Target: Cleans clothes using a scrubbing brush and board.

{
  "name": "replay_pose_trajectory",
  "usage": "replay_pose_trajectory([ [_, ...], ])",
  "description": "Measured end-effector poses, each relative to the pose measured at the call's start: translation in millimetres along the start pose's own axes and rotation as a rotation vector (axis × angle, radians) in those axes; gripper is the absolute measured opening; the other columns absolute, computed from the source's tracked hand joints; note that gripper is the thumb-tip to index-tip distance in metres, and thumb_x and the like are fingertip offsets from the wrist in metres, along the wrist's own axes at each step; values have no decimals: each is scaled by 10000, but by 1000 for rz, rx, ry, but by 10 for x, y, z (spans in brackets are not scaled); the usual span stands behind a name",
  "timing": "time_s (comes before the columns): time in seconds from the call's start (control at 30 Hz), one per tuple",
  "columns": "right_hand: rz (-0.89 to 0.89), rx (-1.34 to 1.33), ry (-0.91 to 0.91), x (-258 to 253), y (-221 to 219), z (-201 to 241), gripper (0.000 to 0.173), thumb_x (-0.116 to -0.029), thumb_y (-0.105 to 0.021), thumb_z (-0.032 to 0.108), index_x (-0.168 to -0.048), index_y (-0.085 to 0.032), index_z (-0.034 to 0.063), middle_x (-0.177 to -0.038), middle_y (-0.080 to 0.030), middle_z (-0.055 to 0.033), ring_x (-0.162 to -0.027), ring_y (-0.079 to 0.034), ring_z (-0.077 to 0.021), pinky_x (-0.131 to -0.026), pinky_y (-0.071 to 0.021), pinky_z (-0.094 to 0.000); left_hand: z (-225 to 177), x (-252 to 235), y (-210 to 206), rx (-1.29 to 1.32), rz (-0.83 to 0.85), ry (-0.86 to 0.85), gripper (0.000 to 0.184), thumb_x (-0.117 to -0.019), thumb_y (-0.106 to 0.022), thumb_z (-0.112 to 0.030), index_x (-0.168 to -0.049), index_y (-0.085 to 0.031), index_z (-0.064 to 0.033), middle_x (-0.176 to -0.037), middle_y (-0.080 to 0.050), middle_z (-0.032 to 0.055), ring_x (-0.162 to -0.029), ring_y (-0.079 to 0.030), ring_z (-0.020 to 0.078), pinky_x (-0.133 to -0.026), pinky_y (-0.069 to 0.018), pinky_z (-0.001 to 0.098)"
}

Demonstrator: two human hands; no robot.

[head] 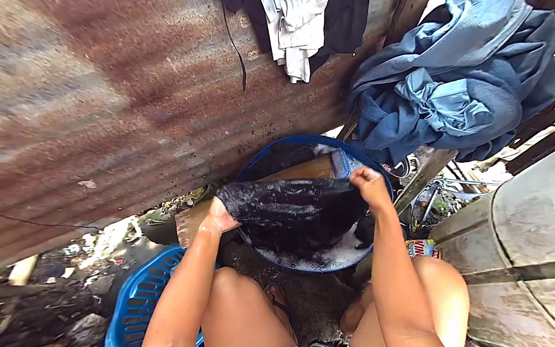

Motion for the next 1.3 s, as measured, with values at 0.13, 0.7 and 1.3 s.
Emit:
replay_pose_trajectory([
  [0.13, 511, 594, -403, 127, -428, -828, 530, -909, -758, 191, -1378, -600, 1, -1342, -613, -304, -1304, -541, -473, -1112, -335, -707, 258, -7, -14, -136, -39, 115, 570, -1094, -131, -536, -1197, -538, -150, -997, -659, 74, -900, -656, 210, -752, -556, 419],
  [0.7, 145, 532, -79, -820, -338, -232, 565, -849, -798, 41, -1370, -590, -24, -1417, -489, -385, -1332, -457, -571, -1081, -377, -722, 83, -548, 367, -13, 94, -279, 616, -1083, -21, -416, -1401, -460, -125, -1274, -631, 68, -1168, -612, 178, -977, -517, 440],
  [1.3, 67, 686, -466, -1568, -759, -1016, 914, -878, -800, 258, -1562, -286, -63, -1441, -472, -407, -1347, -476, -567, -1065, -383, -733, 595, -695, 648, -391, -147, 47, 740, -1083, -512, -240, -1644, -53, -92, -1672, -197, 209, -1497, -333, 305, -1174, -365, 481],
])
Point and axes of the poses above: each hand's wrist, its own x-axis away from the middle knuckle, its own y-axis out of the back of the hand, z = x × y, the point moved 3 cm from there along -x, towards the middle knuckle
